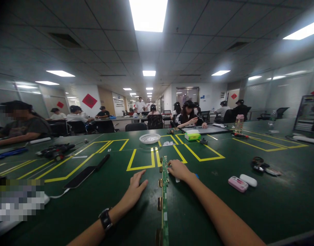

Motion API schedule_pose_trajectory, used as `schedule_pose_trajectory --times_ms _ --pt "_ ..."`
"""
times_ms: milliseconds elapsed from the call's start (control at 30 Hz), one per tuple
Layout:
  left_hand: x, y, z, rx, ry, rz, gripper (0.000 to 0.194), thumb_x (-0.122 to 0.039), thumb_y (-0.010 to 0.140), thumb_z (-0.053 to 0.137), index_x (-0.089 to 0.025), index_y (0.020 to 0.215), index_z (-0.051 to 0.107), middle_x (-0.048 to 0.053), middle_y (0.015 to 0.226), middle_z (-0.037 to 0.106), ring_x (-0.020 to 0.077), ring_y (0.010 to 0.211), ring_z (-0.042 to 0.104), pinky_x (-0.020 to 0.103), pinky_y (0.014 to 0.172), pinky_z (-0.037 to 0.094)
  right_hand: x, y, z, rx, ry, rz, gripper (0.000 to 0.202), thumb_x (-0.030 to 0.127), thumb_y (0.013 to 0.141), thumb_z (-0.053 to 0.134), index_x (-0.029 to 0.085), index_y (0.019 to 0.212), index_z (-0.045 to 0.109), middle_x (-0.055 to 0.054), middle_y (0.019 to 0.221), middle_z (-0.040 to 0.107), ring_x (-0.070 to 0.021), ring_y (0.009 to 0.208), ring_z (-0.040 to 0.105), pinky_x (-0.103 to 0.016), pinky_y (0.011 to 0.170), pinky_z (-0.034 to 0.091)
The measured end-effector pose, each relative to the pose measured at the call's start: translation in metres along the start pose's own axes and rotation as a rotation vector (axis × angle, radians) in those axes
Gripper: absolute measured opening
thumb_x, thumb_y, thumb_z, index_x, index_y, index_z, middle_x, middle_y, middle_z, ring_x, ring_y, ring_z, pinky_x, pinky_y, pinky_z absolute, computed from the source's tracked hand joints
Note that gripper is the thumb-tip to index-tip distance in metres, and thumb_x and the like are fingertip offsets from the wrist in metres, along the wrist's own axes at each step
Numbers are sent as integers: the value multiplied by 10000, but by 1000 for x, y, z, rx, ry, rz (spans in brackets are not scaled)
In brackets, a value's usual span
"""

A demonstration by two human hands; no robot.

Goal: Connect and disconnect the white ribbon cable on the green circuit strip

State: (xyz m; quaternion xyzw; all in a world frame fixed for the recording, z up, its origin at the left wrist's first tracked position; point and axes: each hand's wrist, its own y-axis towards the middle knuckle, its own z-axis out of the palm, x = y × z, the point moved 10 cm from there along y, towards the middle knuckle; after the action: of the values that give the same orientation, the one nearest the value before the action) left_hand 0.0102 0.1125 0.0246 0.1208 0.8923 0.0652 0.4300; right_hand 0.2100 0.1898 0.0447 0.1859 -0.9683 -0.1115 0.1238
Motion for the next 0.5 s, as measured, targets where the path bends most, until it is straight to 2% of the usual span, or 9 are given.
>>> schedule_pose_trajectory --times_ms 133,200,367,500 --pt "-8 -4 0 5 8 33 520 -391 863 397 -180 1338 394 106 1376 400 261 1263 314 386 1044 251 -12 1 -2 -70 -55 6 285 284 831 523 130 1037 646 -132 1043 622 -231 984 546 -308 864 379" --pt "-11 -5 1 0 7 53 523 -389 860 392 -171 1336 399 109 1369 408 258 1259 319 374 1041 254 -5 0 0 -98 -47 -19 280 286 847 505 134 1035 646 -126 1070 610 -226 1015 529 -314 905 360" --pt "-17 -7 5 18 20 95 518 -353 834 429 -171 1319 428 105 1317 458 242 1235 349 341 1035 256 21 -3 14 -74 -15 -75 282 292 879 460 161 1058 634 -112 1118 600 -228 1058 520 -333 921 355" --pt "-20 -9 7 34 28 99 513 -321 820 454 -184 1313 437 100 1303 473 246 1220 365 352 1028 267 29 -4 21 -43 45 -115 342 287 890 434 176 1171 593 -98 1244 563 -224 1165 479 -343 990 321"
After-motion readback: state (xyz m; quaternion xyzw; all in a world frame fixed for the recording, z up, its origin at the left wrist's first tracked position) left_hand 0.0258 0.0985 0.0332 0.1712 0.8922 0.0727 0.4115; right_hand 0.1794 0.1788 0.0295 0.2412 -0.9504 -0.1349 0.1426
